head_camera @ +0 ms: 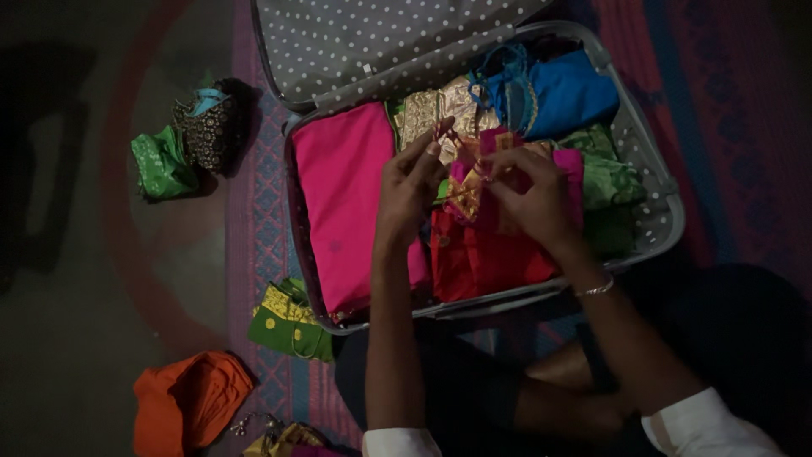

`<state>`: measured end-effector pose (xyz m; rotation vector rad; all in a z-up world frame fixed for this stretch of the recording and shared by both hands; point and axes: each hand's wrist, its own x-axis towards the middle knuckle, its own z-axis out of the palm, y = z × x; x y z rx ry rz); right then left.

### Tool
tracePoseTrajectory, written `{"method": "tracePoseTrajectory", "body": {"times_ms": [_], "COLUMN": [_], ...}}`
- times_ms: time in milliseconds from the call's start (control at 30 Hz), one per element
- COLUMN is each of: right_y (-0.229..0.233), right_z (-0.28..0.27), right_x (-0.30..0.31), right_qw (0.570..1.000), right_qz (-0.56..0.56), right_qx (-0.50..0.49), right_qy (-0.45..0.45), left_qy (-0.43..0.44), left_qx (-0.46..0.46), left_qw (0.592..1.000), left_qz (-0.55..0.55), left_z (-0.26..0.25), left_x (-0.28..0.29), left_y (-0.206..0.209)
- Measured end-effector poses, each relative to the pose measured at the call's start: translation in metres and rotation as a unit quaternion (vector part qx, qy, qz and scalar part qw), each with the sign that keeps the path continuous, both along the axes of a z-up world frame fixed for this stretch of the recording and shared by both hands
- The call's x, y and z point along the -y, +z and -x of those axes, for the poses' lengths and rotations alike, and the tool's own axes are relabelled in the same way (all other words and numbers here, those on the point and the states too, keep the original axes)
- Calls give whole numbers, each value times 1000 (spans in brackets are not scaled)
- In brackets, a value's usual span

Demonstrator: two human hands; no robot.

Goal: The person packs various items of clothing, including colorful fabrics and a small yellow bag, into a grey suitcase.

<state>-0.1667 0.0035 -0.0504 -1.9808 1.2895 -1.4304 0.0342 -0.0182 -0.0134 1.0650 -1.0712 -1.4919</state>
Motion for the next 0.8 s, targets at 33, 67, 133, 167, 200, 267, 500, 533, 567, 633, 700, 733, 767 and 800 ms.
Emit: {"method": "tracePoseTrajectory", "body": {"times_ms": [33, 67, 133, 167, 200, 267, 500, 533, 567, 633, 700, 733, 767, 800], "right_y": [2, 5, 7, 6, 3, -8, -43, -44, -44, -44, -42, -40, -36, -33], "right_z": [1, 3, 4, 5, 6, 4, -30, -34, -38, -40, -33, -27, -17, -10], "right_x": [-2, -4, -6, -8, -12, -19, -40, -44, -49, -57, -61, -63, -65, -64], "right_qw": [1000, 999, 997, 995, 994, 992, 860, 868, 876, 883, 881, 865, 847, 826], "right_qz": [-6, -10, -5, 4, 11, -126, -338, -339, -339, -358, -393, -403, -413, -422], "right_qx": [-15, -30, -58, -72, -85, -11, 286, 267, 247, 212, 175, 209, 241, 274], "right_qy": [-18, -37, -60, -64, -68, 15, 254, 246, 237, 218, 196, 215, 233, 252], "left_qy": [2, 2, -13, -20, -21, -25, -42, -44, -46, -36, -6, 17, 40, 41], "left_qx": [0, 0, -2, -3, -5, -8, -235, -246, -258, -237, -193, -161, -128, -142], "left_qw": [1000, 1000, 1000, 1000, 999, 999, 971, 968, 965, 971, 981, 987, 991, 989], "left_qz": [-12, -21, 4, 16, 24, 42, -15, -16, -17, 3, 7, 1, -4, -3], "left_z": [0, 0, 3, 3, 3, 3, 11, 12, 13, 12, 9, 8, 8, 7], "left_x": [2, 5, 5, 5, 4, 4, 8, 9, 10, 8, 6, 7, 8, 10], "left_y": [-2, -4, -6, -7, -7, -8, -18, -19, -19, -19, -19, -19, -19, -20]}}
